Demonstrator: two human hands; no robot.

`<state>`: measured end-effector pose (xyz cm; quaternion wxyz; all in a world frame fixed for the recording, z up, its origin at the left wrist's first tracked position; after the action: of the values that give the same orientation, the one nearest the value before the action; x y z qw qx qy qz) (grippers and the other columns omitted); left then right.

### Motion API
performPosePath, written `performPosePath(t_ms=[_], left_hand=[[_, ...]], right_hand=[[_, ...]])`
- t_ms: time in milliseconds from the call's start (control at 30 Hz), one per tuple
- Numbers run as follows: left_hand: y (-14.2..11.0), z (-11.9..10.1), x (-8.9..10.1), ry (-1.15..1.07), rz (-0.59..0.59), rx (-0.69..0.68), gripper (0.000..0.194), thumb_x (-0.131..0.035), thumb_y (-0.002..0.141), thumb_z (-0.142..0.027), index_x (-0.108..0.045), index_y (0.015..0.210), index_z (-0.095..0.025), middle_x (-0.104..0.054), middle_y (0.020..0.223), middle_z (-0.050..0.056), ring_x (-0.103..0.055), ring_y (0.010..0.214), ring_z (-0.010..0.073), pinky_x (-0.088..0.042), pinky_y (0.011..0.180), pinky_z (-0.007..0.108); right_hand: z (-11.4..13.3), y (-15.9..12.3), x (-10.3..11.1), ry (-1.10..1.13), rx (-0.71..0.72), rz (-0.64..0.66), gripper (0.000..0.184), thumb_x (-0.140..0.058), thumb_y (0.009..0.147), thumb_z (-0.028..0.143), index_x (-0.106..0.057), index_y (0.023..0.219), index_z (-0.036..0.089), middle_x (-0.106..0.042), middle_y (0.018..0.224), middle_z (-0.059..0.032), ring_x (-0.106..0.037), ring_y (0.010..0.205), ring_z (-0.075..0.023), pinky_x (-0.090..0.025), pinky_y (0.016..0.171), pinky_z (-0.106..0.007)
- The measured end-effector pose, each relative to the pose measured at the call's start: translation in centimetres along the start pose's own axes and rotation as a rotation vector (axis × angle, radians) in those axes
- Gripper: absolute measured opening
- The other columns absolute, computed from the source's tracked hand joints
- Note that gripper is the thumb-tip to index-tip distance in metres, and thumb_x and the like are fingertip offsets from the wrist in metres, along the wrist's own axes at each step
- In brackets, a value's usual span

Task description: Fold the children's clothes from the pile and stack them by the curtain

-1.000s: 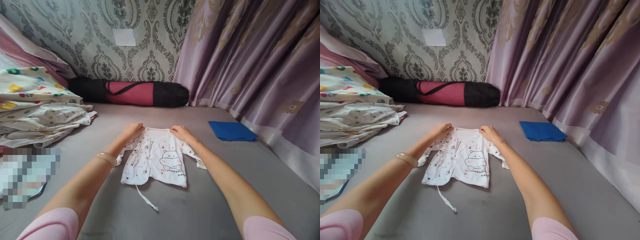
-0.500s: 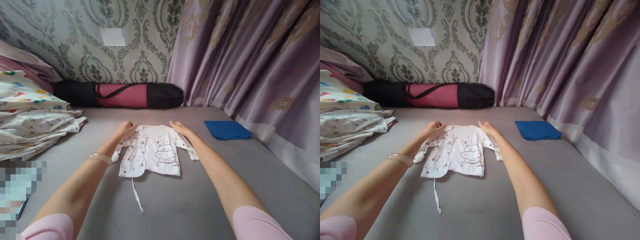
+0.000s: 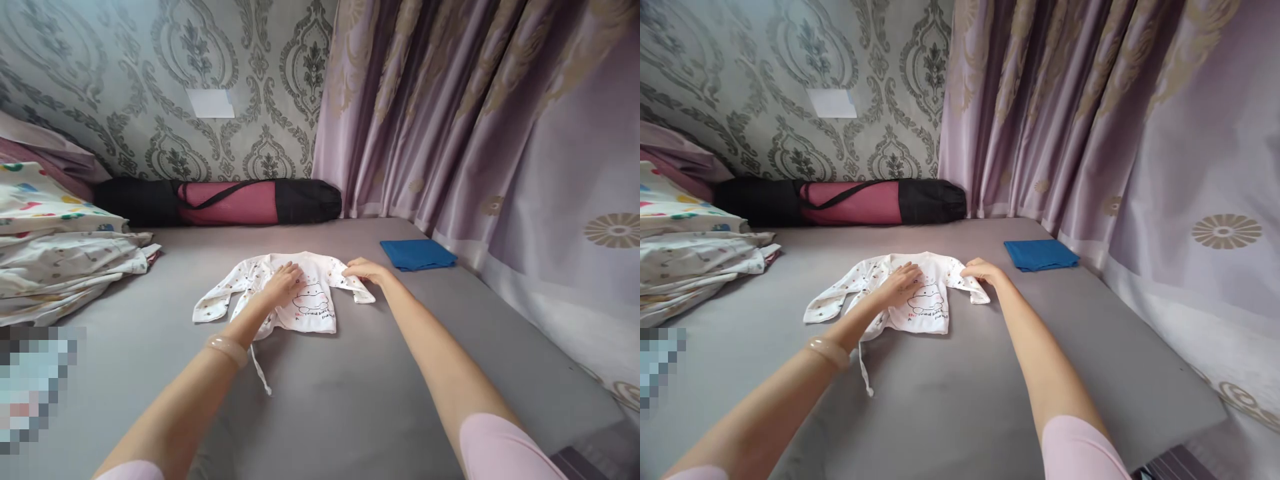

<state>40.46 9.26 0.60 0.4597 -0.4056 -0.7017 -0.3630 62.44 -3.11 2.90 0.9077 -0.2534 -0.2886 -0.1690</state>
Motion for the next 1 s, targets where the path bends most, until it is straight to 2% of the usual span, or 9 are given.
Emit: performPosePath(t_ms=[100,233,300,400,533,667,800,900,1000], left_hand=[[0.0,-0.8,-1.6,0.1,0.027,0.079,0.049,-0.034,0.097,-0.04,-0.049,0.134,-0.012,-0.04,0.151,0.017,-0.027,0.144,0.0328,-0.019,0.118,0.049],[-0.1,-0.5,-2.4,0.151,0.052,0.115,0.052,-0.026,0.099,-0.038,-0.038,0.144,-0.015,-0.033,0.156,0.014,-0.025,0.145,0.0293,-0.019,0.118,0.048],[-0.1,-0.3,-2.5,0.168,0.049,0.127,0.051,-0.026,0.099,-0.037,-0.037,0.145,-0.017,-0.033,0.156,0.013,-0.026,0.145,0.0283,-0.02,0.118,0.048],[-0.2,-0.4,-2.6,0.187,0.05,0.132,0.05,-0.026,0.099,-0.035,-0.038,0.144,-0.018,-0.035,0.155,0.012,-0.028,0.144,0.0276,-0.021,0.117,0.046],[0.0,-1.1,-1.7,0.173,0.029,0.123,0.044,-0.029,0.098,-0.033,-0.046,0.136,-0.018,-0.042,0.15,0.012,-0.036,0.139,0.0257,-0.026,0.114,0.042],[2.1,-1.1,0.2,0.1,0.041,0.258,0.041,-0.028,0.098,-0.038,-0.063,0.109,-0.021,-0.062,0.125,0.01,-0.055,0.119,0.0267,-0.038,0.101,0.042],[5.6,-0.2,1.4,0.092,0.016,0.457,0.036,-0.035,0.096,-0.037,-0.065,0.096,-0.018,-0.069,0.108,0.013,-0.062,0.106,0.0281,-0.042,0.091,0.04],[7.5,0.4,1.0,0.089,0.003,0.562,0.031,-0.042,0.094,-0.039,-0.065,0.093,-0.018,-0.071,0.107,0.014,-0.064,0.105,0.0297,-0.043,0.087,0.039],[8.3,0.3,-0.2,0.105,-0.018,0.588,0.029,-0.043,0.093,-0.037,-0.064,0.093,-0.017,-0.071,0.104,0.015,-0.064,0.105,0.0305,-0.041,0.09,0.042]], right_hand=[[0.6,0.1,0.8,-0.052,0.056,-0.144,0.009,-0.064,0.067,0.023,-0.057,0.071,0.018,-0.051,0.058,0.0056,-0.046,0.055,-0.0095,-0.029,0.048,-0.02],[0.2,0.6,2.2,-0.123,0.075,-0.286,0.021,-0.072,0.062,0.029,-0.058,0.075,0.018,-0.057,0.07,0.0034,-0.052,0.07,-0.0122,-0.032,0.055,-0.02],[-0.8,0.7,2.7,-0.142,0.049,-0.289,0.023,-0.073,0.062,0.033,-0.059,0.073,0.019,-0.059,0.071,0.0025,-0.054,0.072,-0.0137,-0.033,0.057,-0.021],[-2.5,0.4,3.5,-0.135,-0.013,-0.238,0.023,-0.067,0.07,0.039,-0.059,0.062,0.019,-0.058,0.061,0.0008,-0.055,0.066,-0.0153,-0.032,0.055,-0.023],[-4.7,-0.9,4.3,-0.055,-0.058,-0.198,0.023,-0.059,0.072,0.03,-0.055,0.053,0.018,-0.054,0.052,0.0008,-0.052,0.055,-0.0141,-0.03,0.051,-0.024],[-6.1,-1.9,4.1,0.066,-0.022,-0.27,0.011,-0.058,0.068,0.023,-0.058,0.06,0.017,-0.052,0.053,0.0042,-0.048,0.052,-0.0106,-0.028,0.047,-0.021],[-6.6,-2.0,3.9,0.169,0.028,-0.349,0.008,-0.062,0.067,0.023,-0.059,0.07,0.017,-0.055,0.059,0.0053,-0.05,0.055,-0.0096,-0.033,0.049,-0.019],[-6.6,-1.5,3.7,0.219,0.03,-0.373,0.011,-0.062,0.072,0.024,-0.061,0.081,0.017,-0.06,0.065,0.0035,-0.055,0.057,-0.0107,-0.039,0.05,-0.019],[-6.6,-0.6,3.5,0.229,-0.023,-0.408,0.017,-0.053,0.083,0.023,-0.062,0.095,0.016,-0.065,0.074,-0.0003,-0.059,0.059,-0.0121,-0.044,0.051,-0.02]])
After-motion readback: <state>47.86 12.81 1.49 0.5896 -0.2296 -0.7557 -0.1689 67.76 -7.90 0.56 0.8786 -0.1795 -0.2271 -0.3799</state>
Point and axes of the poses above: each hand's wrist, its own y-axis towards the middle knuckle, its own x-axis out of the back of the hand, z = x × y, the point moved 4 cm from there along y, towards the middle knuckle
